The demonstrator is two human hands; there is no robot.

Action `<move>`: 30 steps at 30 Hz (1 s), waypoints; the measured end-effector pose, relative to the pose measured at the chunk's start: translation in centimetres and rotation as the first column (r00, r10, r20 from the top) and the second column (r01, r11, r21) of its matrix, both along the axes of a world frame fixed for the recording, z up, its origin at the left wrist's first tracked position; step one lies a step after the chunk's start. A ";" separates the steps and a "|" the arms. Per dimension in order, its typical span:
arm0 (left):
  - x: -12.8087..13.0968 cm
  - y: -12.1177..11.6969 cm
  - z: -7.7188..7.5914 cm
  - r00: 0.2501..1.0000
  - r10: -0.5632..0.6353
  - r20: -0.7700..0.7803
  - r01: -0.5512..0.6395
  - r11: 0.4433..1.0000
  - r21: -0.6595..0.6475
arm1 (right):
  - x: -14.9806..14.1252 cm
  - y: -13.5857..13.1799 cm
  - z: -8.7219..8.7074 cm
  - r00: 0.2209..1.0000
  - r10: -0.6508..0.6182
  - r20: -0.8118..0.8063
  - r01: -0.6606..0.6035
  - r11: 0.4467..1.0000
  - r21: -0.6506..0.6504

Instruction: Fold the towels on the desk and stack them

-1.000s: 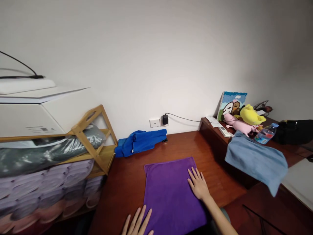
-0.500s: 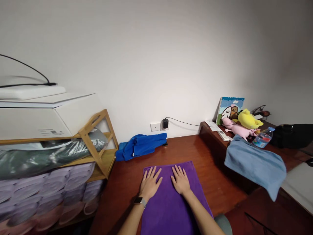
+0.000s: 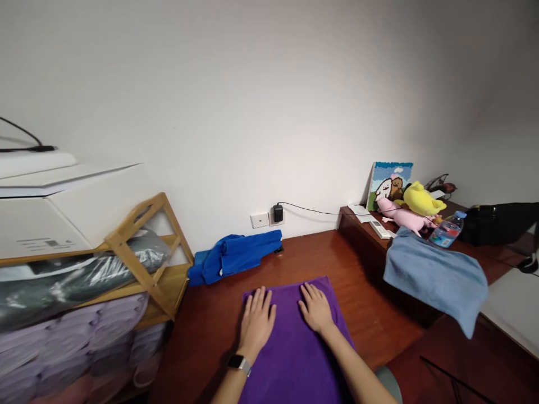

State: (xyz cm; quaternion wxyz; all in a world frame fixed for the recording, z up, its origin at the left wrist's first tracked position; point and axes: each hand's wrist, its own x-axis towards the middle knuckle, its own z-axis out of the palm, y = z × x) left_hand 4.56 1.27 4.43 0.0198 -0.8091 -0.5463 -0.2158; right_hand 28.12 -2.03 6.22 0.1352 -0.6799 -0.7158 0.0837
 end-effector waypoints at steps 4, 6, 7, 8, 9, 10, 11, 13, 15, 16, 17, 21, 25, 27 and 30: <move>2.9 -0.5 -0.9 0.995 -0.092 -0.032 0.088 0.991 -0.104 | -2.4 0.9 -0.8 0.991 0.130 -0.020 -0.130 0.991 0.009; 2.8 -0.1 -1.3 0.999 -0.030 -0.036 0.025 0.992 -0.123 | -1.6 1.4 -1.0 0.994 0.111 -0.012 -0.111 0.994 -0.012; 2.4 0.1 -1.4 0.999 0.003 -0.038 -0.008 0.992 -0.127 | -0.6 1.7 -0.9 0.997 0.080 -0.004 -0.080 0.996 -0.026; 2.0 0.3 -1.4 0.999 0.032 -0.040 -0.037 0.991 -0.131 | 0.7 2.0 -0.8 0.999 0.039 0.006 -0.039 0.998 -0.041; 1.6 0.6 -1.4 0.997 0.058 -0.043 -0.063 0.989 -0.136 | 2.0 2.3 -0.6 1.000 -0.009 0.019 0.010 0.998 -0.059; 1.2 0.7 -1.3 0.996 0.079 -0.047 -0.085 0.986 -0.143 | 3.4 2.6 -0.4 0.998 -0.054 0.030 0.056 0.995 -0.077; 0.9 0.8 -1.3 0.994 0.096 -0.050 -0.102 0.984 -0.149 | 4.6 2.9 -0.1 0.995 -0.092 0.040 0.095 0.992 -0.089; 0.7 0.8 -1.2 0.991 0.123 -0.060 -0.130 0.980 -0.150 | 6.4 3.5 0.4 0.991 -0.128 0.049 0.133 0.986 -0.103; 0.7 0.7 -1.2 0.986 0.147 -0.076 -0.157 0.977 -0.145 | 6.9 4.0 1.0 0.992 -0.117 0.048 0.122 0.986 -0.117; 0.7 0.5 -1.1 0.983 0.164 -0.083 -0.174 0.975 -0.139 | 6.7 4.2 1.2 0.993 -0.105 0.047 0.110 0.986 -0.123; 0.7 0.4 -1.1 0.980 0.179 -0.087 -0.189 0.973 -0.129 | 6.1 4.2 1.4 0.994 -0.095 0.047 0.100 0.988 -0.121; 0.6 -0.2 -1.2 0.992 0.115 -0.057 -0.119 0.991 -0.066 | 1.2 3.3 0.9 1.000 -0.025 0.014 0.024 1.000 0.019; 0.6 -0.4 -1.9 0.999 -0.021 -0.047 0.016 0.994 -0.112 | -2.9 1.3 -1.0 0.985 0.159 -0.068 -0.155 0.986 0.064; 0.5 -0.2 -1.9 0.999 -0.017 -0.041 0.012 0.992 -0.124 | -2.1 0.8 -1.3 0.987 0.146 -0.067 -0.145 0.989 0.029; 0.2 0.0 -0.9 0.999 -0.005 -0.040 -0.001 0.989 -0.146 | 2.1 1.2 0.0 1.000 0.011 -0.005 -0.011 0.998 -0.064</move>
